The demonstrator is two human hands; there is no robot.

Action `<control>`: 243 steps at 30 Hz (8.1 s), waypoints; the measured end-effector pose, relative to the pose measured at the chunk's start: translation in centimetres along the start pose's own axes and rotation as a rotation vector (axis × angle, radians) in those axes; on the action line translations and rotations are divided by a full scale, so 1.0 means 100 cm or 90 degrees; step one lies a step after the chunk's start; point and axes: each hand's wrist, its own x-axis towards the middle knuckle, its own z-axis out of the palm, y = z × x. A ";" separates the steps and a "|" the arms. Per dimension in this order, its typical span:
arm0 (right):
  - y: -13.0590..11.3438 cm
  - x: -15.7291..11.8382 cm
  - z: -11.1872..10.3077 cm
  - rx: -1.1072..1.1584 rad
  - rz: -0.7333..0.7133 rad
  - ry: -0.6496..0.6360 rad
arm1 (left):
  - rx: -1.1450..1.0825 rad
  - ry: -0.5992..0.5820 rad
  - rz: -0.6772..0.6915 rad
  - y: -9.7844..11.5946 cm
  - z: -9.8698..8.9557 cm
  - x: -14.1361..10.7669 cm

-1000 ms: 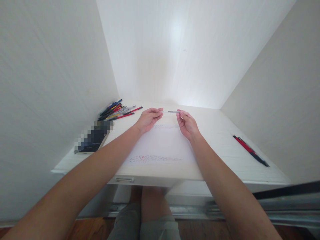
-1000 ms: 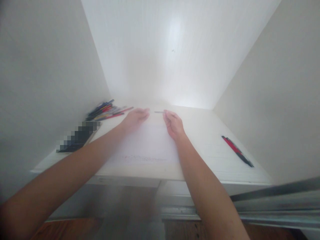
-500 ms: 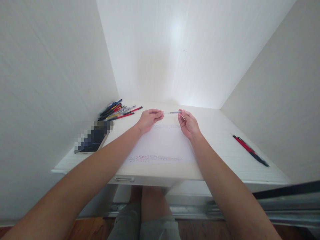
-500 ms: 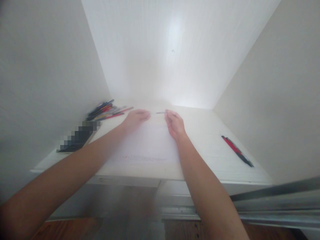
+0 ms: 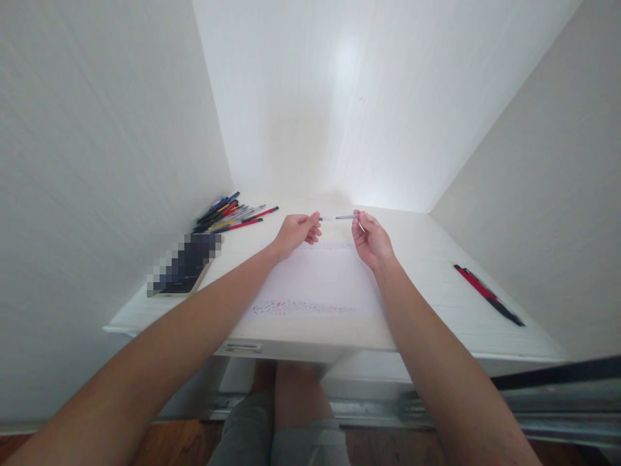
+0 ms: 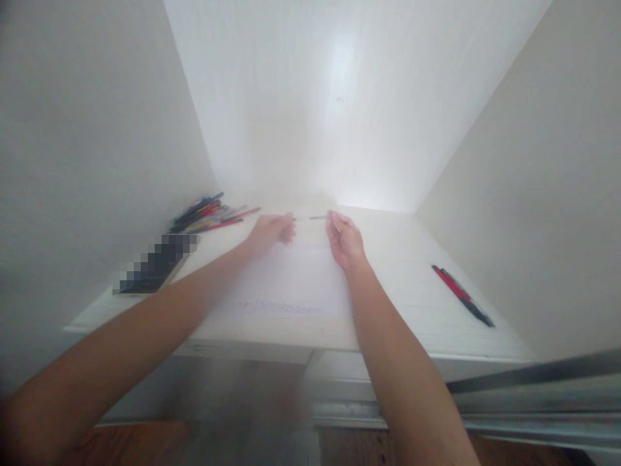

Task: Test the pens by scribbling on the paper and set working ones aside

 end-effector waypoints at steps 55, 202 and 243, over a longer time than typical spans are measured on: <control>0.026 -0.022 0.004 -0.693 -0.219 -0.344 | 0.046 0.146 0.217 0.022 0.012 -0.011; 0.010 -0.002 -0.041 -0.775 -0.116 -0.242 | 0.734 -0.316 0.047 0.007 0.000 -0.012; -0.036 -0.150 -0.069 -0.683 0.001 -0.243 | 0.722 -0.328 0.114 -0.012 -0.006 -0.001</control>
